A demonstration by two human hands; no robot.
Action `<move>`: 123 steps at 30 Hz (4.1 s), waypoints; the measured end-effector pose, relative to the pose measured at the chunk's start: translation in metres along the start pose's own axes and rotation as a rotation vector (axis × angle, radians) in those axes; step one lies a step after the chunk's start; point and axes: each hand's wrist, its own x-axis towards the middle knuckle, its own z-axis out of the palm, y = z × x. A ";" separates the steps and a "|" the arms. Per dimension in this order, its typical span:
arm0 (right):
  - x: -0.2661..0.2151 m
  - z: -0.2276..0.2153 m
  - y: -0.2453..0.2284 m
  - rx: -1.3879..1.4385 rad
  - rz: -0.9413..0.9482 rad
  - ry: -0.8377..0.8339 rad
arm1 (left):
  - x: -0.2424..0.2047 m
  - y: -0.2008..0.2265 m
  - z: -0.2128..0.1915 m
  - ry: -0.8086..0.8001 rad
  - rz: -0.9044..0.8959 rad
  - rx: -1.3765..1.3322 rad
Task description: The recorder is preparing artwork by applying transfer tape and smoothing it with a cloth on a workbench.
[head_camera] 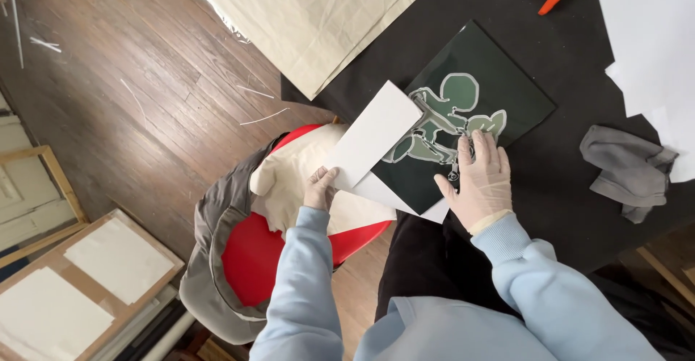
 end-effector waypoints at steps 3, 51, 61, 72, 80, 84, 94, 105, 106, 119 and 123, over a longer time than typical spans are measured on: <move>-0.003 -0.003 0.000 -0.002 -0.013 -0.007 | 0.006 -0.053 -0.052 -0.031 0.072 -0.059; 0.007 -0.028 -0.006 0.202 0.092 -0.094 | 0.134 0.199 0.426 -0.328 0.812 0.337; 0.009 -0.019 0.000 0.292 0.036 0.086 | -0.050 -0.048 0.076 0.315 0.156 0.262; -0.014 0.004 -0.027 0.318 -0.074 0.121 | -0.100 -0.028 0.165 0.218 0.068 0.049; -0.018 0.026 -0.052 0.277 -0.081 0.049 | -0.103 -0.025 0.172 0.139 0.104 0.007; -0.017 0.040 -0.051 0.181 -0.088 0.075 | -0.100 -0.025 0.168 0.128 0.110 -0.004; -0.018 0.018 -0.056 0.268 -0.084 -0.002 | -0.127 -0.013 0.183 0.232 0.162 0.158; -0.035 -0.100 -0.018 0.525 -0.076 0.466 | -0.134 0.003 0.223 0.013 0.388 0.157; -0.031 -0.122 -0.011 0.572 -0.022 0.502 | -0.123 -0.002 0.222 -0.024 0.437 0.241; -0.017 -0.215 0.081 0.409 0.115 0.544 | -0.015 0.013 0.383 0.116 0.384 0.868; -0.005 -0.189 0.123 0.454 0.118 0.471 | -0.010 0.023 0.398 0.127 0.222 0.877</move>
